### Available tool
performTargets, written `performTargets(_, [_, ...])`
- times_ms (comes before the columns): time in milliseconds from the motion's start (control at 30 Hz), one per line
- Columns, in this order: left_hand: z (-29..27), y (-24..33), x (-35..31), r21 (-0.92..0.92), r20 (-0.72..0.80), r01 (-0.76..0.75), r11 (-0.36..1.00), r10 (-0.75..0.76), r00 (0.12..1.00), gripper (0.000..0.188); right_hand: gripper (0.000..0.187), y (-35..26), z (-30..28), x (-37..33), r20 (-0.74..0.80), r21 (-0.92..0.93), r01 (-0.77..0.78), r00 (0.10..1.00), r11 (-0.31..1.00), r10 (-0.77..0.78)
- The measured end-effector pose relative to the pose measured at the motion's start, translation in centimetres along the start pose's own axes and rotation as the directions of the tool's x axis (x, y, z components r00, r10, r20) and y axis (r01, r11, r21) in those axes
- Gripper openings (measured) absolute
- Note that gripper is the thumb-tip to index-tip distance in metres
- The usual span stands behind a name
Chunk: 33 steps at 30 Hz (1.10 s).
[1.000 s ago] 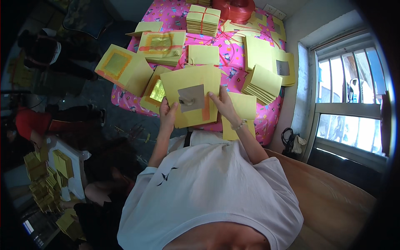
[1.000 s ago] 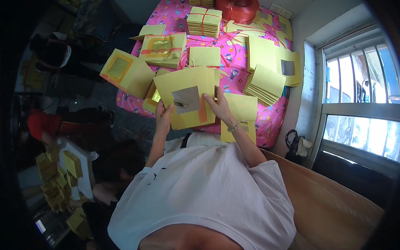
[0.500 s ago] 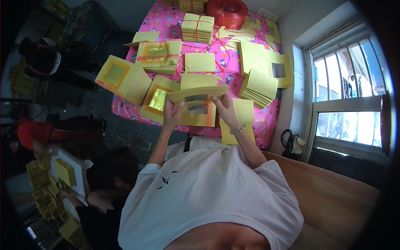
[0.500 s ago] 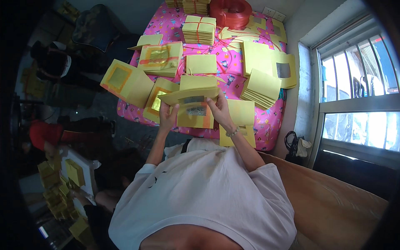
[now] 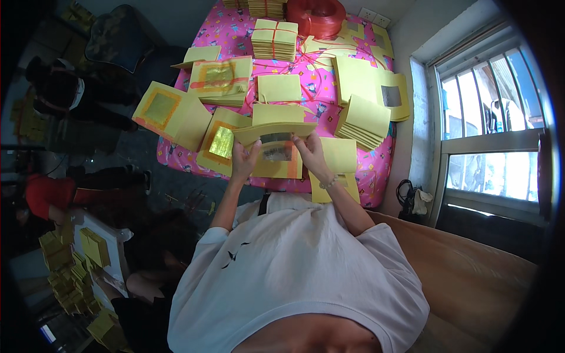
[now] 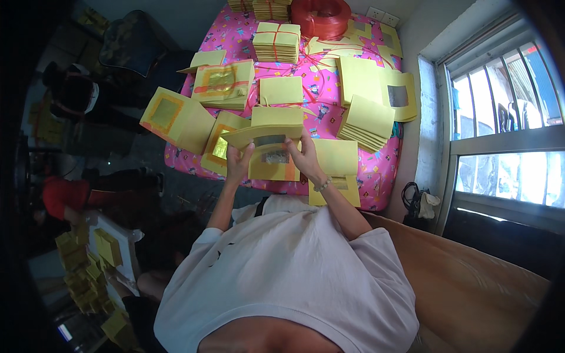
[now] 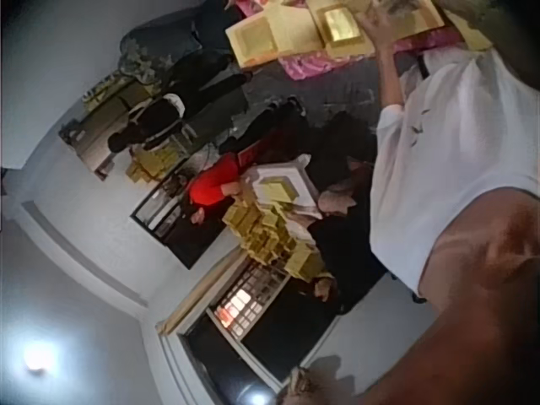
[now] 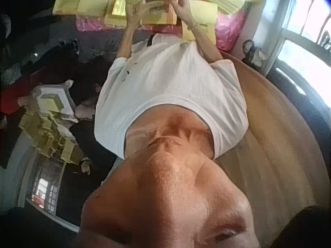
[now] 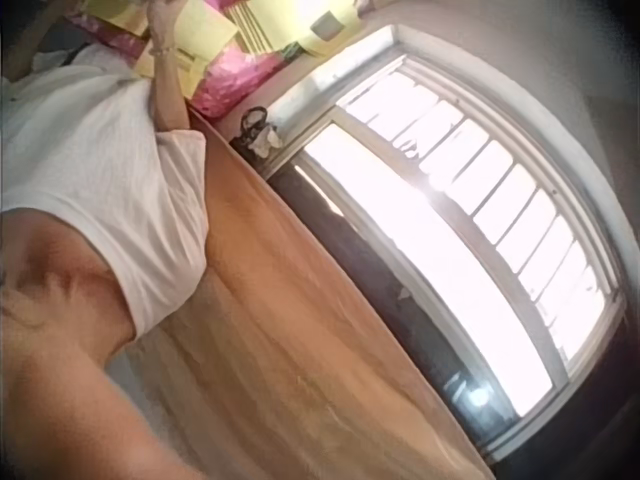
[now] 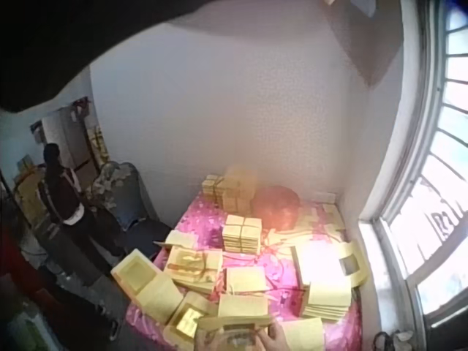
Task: The recorder is checking and stacking sheets of joss paper (spirit money) with foil centers at a workspace.
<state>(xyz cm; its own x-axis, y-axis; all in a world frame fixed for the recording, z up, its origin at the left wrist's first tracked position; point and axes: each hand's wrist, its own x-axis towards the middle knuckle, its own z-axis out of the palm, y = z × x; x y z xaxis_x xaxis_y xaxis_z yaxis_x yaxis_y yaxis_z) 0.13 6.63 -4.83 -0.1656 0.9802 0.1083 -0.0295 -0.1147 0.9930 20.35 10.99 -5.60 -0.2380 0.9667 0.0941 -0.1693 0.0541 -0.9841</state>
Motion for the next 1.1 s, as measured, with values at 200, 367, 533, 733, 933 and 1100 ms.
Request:
performTargets(200, [-0.4, 0.6, 1.3, 0.130, -0.057, -0.041, 0.991, 0.049, 0.997, 0.013, 0.028, -2.1, 0.2, 1.2, 0.017, -0.086, 0.057, 0.998, 0.995, -0.055])
performTargets(367, [-1.5, 2.8, 3.3, 0.006, 0.010, 0.226, 0.974, -0.226, 0.974, 0.012, 0.024, -4.1, -1.5, 2.2, 0.160, 0.028, -0.079, 0.984, 0.996, 0.074])
performTargets(533, [-4.0, -0.9, 2.2, -0.202, 0.241, 0.708, 0.677, -0.666, 0.706, 0.014, 0.037, -4.8, -4.3, 0.3, 0.121, -0.430, -0.041, 0.987, 0.902, 0.102])
performTargets(733, [-3.2, -2.9, 1.0, -0.178, 0.307, 0.800, 0.572, -0.740, 0.598, 0.014, 0.052, -4.0, -3.5, -0.9, 0.562, -0.673, 0.570, 0.808, 0.471, -0.175])
performTargets(933, [-3.6, -3.7, -0.4, 0.224, 0.078, 0.443, 0.868, -0.469, 0.880, 0.019, 0.030, -0.4, -3.8, -1.1, 0.459, -0.667, 0.340, 0.888, 0.663, 0.007])
performTargets(1100, [-6.6, -4.0, 0.4, 0.235, 0.060, 0.273, 0.933, -0.294, 0.954, 0.036, 0.017, 0.8, -3.9, -0.2, 0.378, -0.674, 0.257, 0.925, 0.692, 0.024])
